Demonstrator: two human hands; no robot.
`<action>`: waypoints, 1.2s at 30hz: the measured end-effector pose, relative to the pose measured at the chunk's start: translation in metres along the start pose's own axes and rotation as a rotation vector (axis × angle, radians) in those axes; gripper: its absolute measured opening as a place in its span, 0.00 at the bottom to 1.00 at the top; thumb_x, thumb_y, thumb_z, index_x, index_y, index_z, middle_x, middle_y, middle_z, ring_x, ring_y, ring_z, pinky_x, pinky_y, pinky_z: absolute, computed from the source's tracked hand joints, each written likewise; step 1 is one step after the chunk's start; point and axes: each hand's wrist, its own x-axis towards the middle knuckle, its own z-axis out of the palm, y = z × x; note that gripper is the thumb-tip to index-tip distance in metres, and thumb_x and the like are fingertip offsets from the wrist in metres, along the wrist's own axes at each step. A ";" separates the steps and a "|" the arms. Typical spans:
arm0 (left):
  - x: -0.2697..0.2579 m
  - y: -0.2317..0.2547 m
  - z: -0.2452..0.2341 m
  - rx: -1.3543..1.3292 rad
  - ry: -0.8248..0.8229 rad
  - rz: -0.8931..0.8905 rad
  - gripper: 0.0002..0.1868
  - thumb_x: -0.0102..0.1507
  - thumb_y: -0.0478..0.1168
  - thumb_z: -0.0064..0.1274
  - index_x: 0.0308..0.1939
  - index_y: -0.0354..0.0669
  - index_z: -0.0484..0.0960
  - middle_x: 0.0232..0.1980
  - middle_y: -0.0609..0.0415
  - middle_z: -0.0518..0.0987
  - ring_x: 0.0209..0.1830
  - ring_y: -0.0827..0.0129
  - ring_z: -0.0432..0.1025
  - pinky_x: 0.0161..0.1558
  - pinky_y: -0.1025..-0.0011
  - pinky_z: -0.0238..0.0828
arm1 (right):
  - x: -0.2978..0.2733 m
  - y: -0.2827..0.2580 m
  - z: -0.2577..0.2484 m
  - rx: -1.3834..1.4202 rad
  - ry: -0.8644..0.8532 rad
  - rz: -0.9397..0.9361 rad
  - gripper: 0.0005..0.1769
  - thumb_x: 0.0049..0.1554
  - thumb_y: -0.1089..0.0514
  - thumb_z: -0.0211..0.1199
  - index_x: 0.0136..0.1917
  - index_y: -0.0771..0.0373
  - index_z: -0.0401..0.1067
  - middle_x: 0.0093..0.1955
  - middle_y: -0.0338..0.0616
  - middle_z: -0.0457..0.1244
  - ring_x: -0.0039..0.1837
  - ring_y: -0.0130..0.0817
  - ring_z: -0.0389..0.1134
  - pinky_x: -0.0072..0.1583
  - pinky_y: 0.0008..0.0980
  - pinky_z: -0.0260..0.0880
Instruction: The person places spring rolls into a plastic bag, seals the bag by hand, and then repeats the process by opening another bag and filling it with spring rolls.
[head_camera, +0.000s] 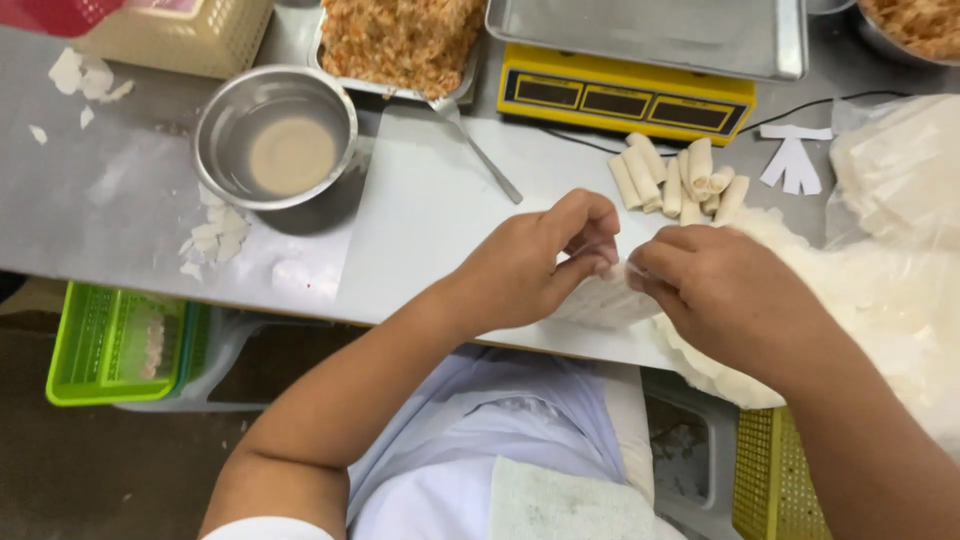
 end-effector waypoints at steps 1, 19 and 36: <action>-0.004 -0.001 0.000 0.003 -0.006 0.013 0.12 0.68 0.35 0.49 0.53 0.47 0.65 0.44 0.57 0.84 0.45 0.67 0.81 0.49 0.69 0.74 | -0.004 0.001 -0.005 -0.008 0.010 0.008 0.07 0.61 0.56 0.61 0.42 0.60 0.72 0.36 0.45 0.65 0.39 0.51 0.66 0.42 0.49 0.65; -0.043 -0.053 0.064 -0.024 -0.117 0.027 0.47 0.61 0.53 0.62 0.77 0.40 0.56 0.80 0.44 0.60 0.84 0.45 0.46 0.79 0.50 0.45 | -0.084 -0.024 -0.042 0.130 0.115 0.322 0.11 0.60 0.54 0.60 0.50 0.61 0.78 0.42 0.40 0.71 0.42 0.36 0.72 0.45 0.36 0.73; -0.003 -0.111 -0.029 0.514 -0.575 -0.641 0.28 0.63 0.60 0.55 0.64 0.56 0.80 0.58 0.51 0.83 0.61 0.52 0.76 0.61 0.50 0.72 | -0.023 0.020 0.136 0.650 0.329 0.870 0.13 0.62 0.55 0.67 0.60 0.58 0.76 0.46 0.44 0.68 0.49 0.36 0.70 0.53 0.34 0.72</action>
